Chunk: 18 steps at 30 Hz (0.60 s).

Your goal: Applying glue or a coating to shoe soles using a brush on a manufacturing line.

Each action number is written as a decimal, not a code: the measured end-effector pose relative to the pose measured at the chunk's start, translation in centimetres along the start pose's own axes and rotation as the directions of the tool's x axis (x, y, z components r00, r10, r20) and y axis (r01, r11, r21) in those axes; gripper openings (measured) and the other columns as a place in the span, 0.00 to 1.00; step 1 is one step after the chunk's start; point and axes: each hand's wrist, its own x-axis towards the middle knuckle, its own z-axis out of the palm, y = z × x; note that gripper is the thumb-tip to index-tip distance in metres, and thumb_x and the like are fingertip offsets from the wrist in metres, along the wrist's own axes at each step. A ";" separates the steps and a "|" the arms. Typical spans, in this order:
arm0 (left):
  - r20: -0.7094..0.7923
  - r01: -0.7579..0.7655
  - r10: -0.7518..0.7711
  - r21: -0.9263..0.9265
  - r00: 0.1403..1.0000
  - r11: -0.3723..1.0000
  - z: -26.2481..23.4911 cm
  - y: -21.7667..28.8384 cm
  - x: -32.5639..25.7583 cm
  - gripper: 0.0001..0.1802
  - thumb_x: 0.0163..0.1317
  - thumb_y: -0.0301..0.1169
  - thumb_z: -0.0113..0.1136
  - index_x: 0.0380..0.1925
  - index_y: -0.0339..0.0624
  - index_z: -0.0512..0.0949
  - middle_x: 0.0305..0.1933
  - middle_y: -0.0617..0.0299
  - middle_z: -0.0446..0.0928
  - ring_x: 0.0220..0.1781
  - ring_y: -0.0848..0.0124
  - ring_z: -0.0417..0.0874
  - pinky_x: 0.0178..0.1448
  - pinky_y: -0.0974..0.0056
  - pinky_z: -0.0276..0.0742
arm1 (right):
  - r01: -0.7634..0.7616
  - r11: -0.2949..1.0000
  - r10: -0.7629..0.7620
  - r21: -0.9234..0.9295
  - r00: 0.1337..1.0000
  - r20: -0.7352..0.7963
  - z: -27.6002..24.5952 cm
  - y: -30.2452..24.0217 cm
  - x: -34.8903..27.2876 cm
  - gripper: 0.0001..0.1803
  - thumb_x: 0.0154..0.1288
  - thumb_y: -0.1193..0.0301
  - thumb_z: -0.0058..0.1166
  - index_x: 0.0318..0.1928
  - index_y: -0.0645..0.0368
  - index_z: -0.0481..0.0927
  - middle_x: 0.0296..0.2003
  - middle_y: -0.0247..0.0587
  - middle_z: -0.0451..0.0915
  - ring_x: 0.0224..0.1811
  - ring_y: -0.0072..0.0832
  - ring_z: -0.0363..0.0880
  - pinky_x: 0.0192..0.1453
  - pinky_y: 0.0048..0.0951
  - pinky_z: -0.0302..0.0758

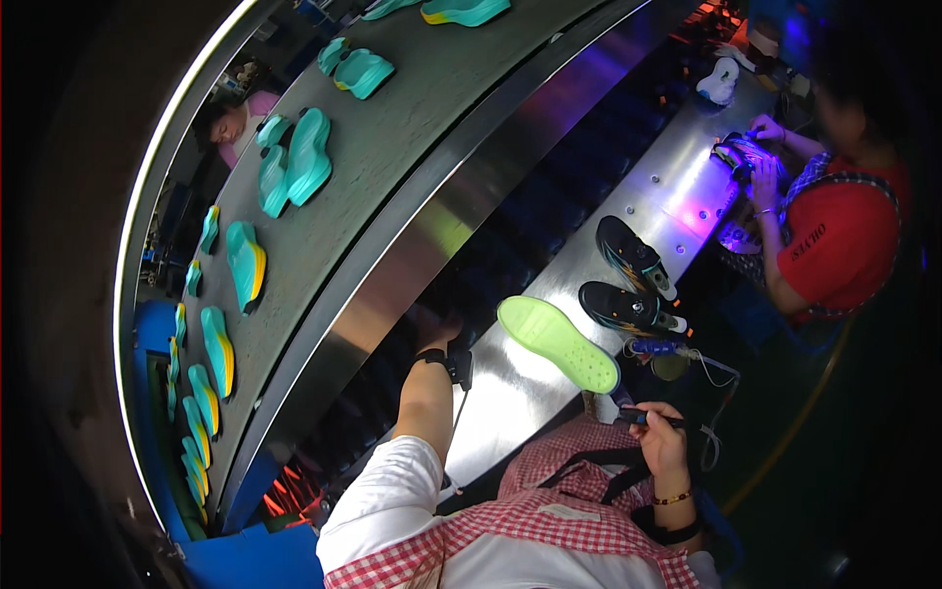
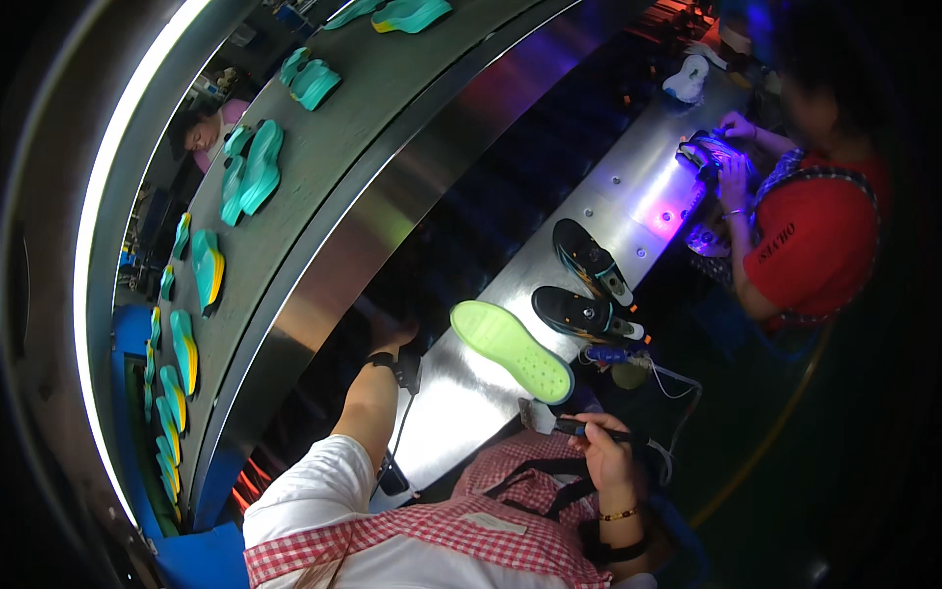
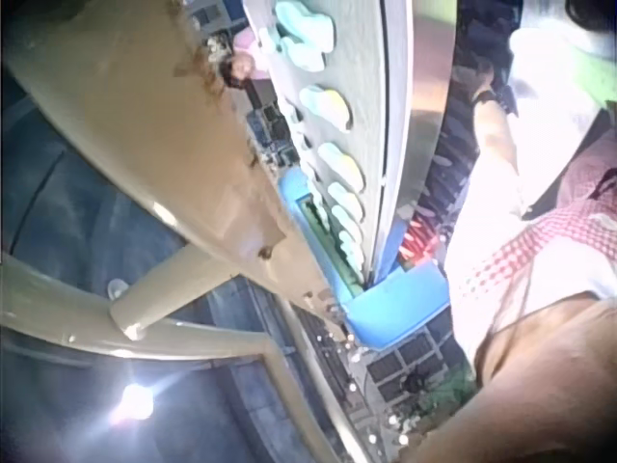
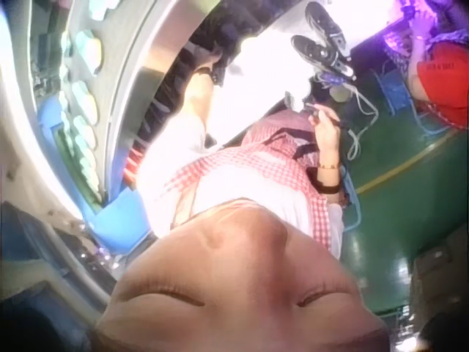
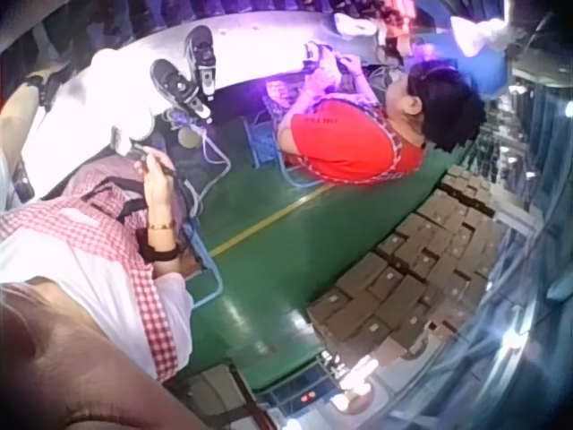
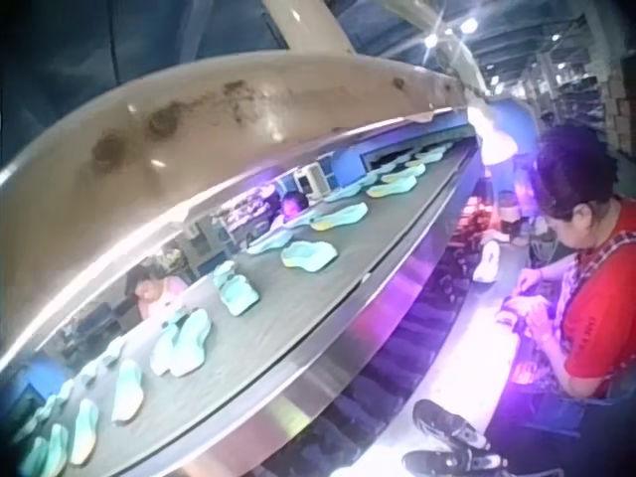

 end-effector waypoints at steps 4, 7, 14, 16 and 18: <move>0.340 0.336 -0.040 -0.892 0.939 0.303 2.9 -3.6 3.3 0.33 0.33 0.39 0.67 0.44 0.40 0.69 0.42 0.56 0.74 0.48 0.61 0.73 0.54 0.58 0.69 | -0.021 1.000 0.020 -0.016 0.999 -0.043 -0.2 0.3 0.7 0.09 0.57 0.76 0.47 0.38 0.66 0.75 0.39 0.57 0.77 0.30 0.30 0.76 0.37 0.25 0.73; 0.349 0.343 -0.022 -0.903 0.937 0.258 4.4 -4.1 4.5 0.29 0.39 0.41 0.62 0.44 0.43 0.70 0.43 0.58 0.73 0.48 0.61 0.73 0.52 0.55 0.70 | -0.025 0.997 0.023 -0.069 0.999 -0.029 -0.6 0.5 1.2 0.09 0.57 0.76 0.47 0.39 0.67 0.75 0.38 0.56 0.78 0.30 0.28 0.76 0.37 0.24 0.73; 0.405 0.414 -0.133 -0.909 0.904 0.047 5.0 -2.2 3.8 0.21 0.49 0.44 0.51 0.43 0.47 0.71 0.42 0.60 0.72 0.46 0.60 0.73 0.47 0.50 0.70 | -0.035 0.998 0.033 -0.045 0.998 -0.055 -1.4 0.9 2.0 0.09 0.57 0.77 0.47 0.38 0.67 0.75 0.39 0.56 0.77 0.30 0.28 0.76 0.36 0.24 0.73; 0.476 0.464 -0.228 -0.879 0.850 -0.107 4.7 1.9 3.2 0.19 0.52 0.43 0.48 0.42 0.46 0.72 0.41 0.59 0.72 0.44 0.60 0.73 0.46 0.50 0.71 | -0.041 0.996 0.036 -0.076 0.997 -0.065 -1.7 0.8 1.8 0.09 0.58 0.77 0.46 0.39 0.68 0.75 0.39 0.56 0.77 0.30 0.28 0.77 0.37 0.24 0.73; 0.572 0.485 -0.268 -0.811 0.775 -0.327 4.2 3.2 3.1 0.19 0.51 0.42 0.49 0.39 0.45 0.73 0.37 0.57 0.73 0.41 0.61 0.74 0.46 0.51 0.71 | -0.050 0.995 0.044 -0.083 0.996 -0.077 -1.9 0.6 1.8 0.09 0.58 0.77 0.46 0.39 0.68 0.75 0.39 0.56 0.77 0.30 0.28 0.77 0.37 0.24 0.73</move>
